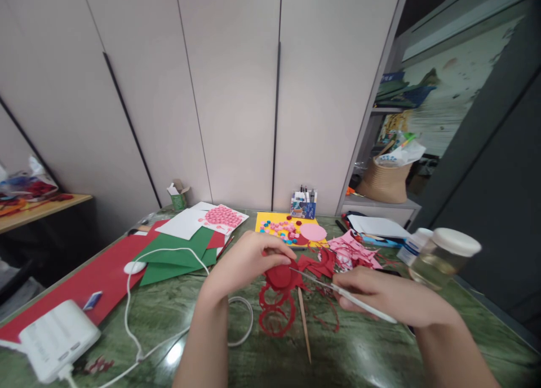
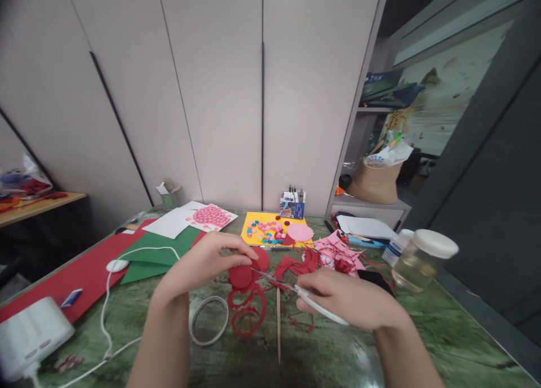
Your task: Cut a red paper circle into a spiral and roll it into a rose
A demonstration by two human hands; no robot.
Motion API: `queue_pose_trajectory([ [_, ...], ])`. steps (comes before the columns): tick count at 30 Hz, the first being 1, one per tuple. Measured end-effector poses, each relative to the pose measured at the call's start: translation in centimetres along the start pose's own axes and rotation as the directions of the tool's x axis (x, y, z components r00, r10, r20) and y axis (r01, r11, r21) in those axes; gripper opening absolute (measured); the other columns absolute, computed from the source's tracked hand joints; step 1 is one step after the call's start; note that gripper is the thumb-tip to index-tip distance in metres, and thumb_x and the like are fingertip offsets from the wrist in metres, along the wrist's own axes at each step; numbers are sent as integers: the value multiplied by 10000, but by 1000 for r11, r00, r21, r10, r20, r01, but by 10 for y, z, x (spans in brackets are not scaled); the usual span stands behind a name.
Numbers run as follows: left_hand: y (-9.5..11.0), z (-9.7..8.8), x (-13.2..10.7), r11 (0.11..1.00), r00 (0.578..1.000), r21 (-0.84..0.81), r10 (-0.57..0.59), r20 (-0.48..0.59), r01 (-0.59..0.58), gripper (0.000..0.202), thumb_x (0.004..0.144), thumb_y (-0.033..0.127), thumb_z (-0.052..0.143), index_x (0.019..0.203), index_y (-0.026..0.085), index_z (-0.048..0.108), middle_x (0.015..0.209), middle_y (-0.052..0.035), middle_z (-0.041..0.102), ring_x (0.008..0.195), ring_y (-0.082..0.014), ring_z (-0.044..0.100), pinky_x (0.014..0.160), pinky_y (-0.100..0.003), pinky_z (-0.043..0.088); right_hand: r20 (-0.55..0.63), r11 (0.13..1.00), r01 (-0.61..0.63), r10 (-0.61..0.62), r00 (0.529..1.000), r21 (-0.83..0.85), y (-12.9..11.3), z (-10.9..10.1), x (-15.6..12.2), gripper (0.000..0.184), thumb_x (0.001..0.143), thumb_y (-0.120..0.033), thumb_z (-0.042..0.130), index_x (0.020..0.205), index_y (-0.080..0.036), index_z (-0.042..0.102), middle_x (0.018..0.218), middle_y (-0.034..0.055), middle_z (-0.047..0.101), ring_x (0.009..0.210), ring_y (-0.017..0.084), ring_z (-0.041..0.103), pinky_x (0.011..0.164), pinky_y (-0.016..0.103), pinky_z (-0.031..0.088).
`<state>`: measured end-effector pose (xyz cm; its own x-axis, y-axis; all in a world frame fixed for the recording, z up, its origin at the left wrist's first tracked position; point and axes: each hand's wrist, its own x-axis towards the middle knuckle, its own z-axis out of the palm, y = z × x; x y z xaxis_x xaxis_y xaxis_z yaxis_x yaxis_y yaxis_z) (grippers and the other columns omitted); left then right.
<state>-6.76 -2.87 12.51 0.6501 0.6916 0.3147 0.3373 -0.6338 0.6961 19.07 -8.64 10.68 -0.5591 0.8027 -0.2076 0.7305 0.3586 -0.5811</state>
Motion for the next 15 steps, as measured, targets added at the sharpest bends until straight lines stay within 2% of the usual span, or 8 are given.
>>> queue_pose_trajectory([
  [3,0,1,1,1000,1000,-8,-2,-16,2,161,784,204,560,823,247,711,830,5,720,765,-148,639,702,-261,481,-11,1000,0,1,1000,28,0,0,1,287,906,-382,418,738,-169,512,683,-19,499,621,105,425,555,227,306],
  [6,0,2,4,998,986,-68,-25,-167,14,145,773,217,577,810,248,714,838,-7,721,782,-154,644,716,-271,490,-54,988,32,-24,998,154,0,2,4,326,900,-448,403,823,-165,545,725,1,506,608,110,434,546,235,329],
  [10,3,5,11,968,908,-251,-109,-404,5,119,744,203,611,807,224,710,860,-28,720,774,-145,650,715,-263,513,-118,914,162,-126,985,371,2,8,11,371,896,-488,392,963,-163,558,746,16,521,602,121,484,561,255,371],
  [15,5,14,17,907,845,-413,-158,-511,-80,117,725,239,650,821,209,709,833,-33,726,750,-136,661,687,-239,534,-211,776,327,-251,945,539,7,15,23,464,861,-571,397,982,-155,565,745,19,516,612,129,490,573,270,374],
])
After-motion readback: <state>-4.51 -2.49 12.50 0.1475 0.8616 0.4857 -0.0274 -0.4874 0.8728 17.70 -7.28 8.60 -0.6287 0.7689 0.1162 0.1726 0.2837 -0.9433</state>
